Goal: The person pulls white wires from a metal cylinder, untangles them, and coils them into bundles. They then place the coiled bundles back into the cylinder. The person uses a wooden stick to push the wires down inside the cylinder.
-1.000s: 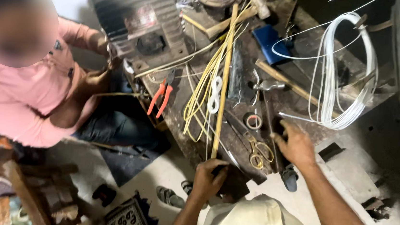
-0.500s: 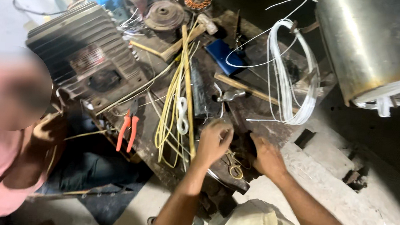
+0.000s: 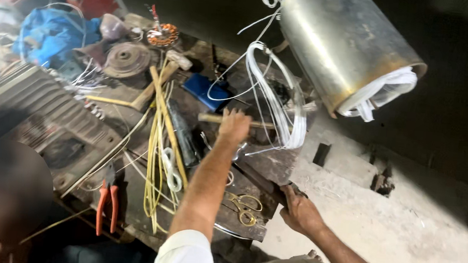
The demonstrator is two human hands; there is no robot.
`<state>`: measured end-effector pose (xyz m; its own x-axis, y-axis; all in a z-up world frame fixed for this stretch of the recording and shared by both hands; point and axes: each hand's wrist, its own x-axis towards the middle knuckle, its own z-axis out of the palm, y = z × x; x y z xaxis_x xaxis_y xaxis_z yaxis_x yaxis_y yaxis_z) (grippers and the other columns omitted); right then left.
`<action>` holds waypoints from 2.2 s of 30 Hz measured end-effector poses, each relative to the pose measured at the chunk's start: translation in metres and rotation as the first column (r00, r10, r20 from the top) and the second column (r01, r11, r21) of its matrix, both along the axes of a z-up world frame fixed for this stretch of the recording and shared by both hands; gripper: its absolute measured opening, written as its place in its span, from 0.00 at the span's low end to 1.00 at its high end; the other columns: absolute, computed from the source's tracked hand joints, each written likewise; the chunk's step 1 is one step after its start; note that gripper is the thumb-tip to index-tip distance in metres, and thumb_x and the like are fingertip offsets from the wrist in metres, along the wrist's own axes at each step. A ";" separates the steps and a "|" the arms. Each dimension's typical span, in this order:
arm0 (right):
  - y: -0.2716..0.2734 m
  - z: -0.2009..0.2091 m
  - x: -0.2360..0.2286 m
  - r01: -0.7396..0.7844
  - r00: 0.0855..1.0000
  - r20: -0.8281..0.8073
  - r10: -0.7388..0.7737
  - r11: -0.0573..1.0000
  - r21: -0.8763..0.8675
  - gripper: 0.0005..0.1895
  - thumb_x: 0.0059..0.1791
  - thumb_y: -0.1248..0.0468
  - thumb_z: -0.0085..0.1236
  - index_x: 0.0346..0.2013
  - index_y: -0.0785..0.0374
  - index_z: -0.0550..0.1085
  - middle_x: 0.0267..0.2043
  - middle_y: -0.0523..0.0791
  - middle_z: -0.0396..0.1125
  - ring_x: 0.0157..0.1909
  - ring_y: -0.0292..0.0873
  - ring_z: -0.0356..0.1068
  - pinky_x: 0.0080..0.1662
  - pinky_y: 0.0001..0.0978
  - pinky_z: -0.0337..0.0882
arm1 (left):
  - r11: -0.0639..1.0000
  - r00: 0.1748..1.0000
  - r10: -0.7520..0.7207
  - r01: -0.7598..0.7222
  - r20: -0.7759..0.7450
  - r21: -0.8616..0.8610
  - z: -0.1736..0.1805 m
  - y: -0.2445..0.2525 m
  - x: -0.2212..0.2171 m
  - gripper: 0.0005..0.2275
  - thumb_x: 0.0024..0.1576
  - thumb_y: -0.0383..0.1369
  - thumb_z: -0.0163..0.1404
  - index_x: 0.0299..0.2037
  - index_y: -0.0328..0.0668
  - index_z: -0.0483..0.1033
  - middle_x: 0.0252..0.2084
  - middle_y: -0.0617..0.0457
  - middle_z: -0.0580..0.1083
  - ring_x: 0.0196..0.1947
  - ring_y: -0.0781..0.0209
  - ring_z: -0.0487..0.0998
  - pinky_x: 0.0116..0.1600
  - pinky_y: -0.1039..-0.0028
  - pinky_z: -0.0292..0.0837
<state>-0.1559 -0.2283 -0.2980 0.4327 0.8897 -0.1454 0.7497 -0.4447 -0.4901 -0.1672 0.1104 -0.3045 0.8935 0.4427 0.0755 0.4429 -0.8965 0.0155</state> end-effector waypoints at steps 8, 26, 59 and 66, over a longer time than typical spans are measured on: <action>0.001 0.005 -0.002 0.016 0.993 -0.112 -0.021 0.999 -0.043 0.32 0.46 0.61 0.58 0.61 0.60 0.57 0.41 0.58 0.74 0.42 0.62 0.76 0.46 0.52 0.75 | 0.991 0.938 -0.116 0.133 -0.326 0.032 0.051 0.025 -0.035 0.06 0.54 0.32 0.55 0.37 0.46 0.85 0.42 0.47 0.82 0.43 0.50 0.84 0.47 0.59 0.80; -0.117 0.007 0.059 -0.100 0.903 -0.402 0.153 0.984 0.150 0.30 0.43 0.60 0.60 0.60 0.62 0.67 0.37 0.55 0.73 0.43 0.56 0.75 0.46 0.46 0.73 | 0.927 0.919 0.312 -0.239 0.242 -0.288 0.195 -0.125 -0.187 0.19 0.58 0.43 0.52 0.60 0.57 0.74 0.46 0.43 0.79 0.42 0.44 0.81 0.47 0.57 0.77; -0.362 0.057 0.077 0.150 0.984 -0.168 0.055 0.240 0.959 0.04 0.45 0.69 0.58 0.32 0.63 0.71 0.28 0.42 0.69 0.30 0.36 0.71 0.43 0.35 0.78 | 0.701 0.508 -0.661 0.681 0.552 0.212 0.182 -0.373 0.096 0.15 0.55 0.38 0.59 0.18 0.45 0.71 0.21 0.54 0.67 0.29 0.54 0.69 0.43 0.61 0.62; -0.354 0.019 0.069 0.485 0.874 -0.436 -0.213 0.445 0.753 0.11 0.37 0.76 0.58 0.32 0.66 0.74 0.26 0.49 0.70 0.27 0.42 0.72 0.33 0.33 0.76 | 0.678 0.488 -0.686 0.699 0.539 0.229 0.187 -0.374 0.096 0.14 0.54 0.35 0.58 0.18 0.44 0.71 0.22 0.53 0.66 0.29 0.53 0.69 0.44 0.61 0.63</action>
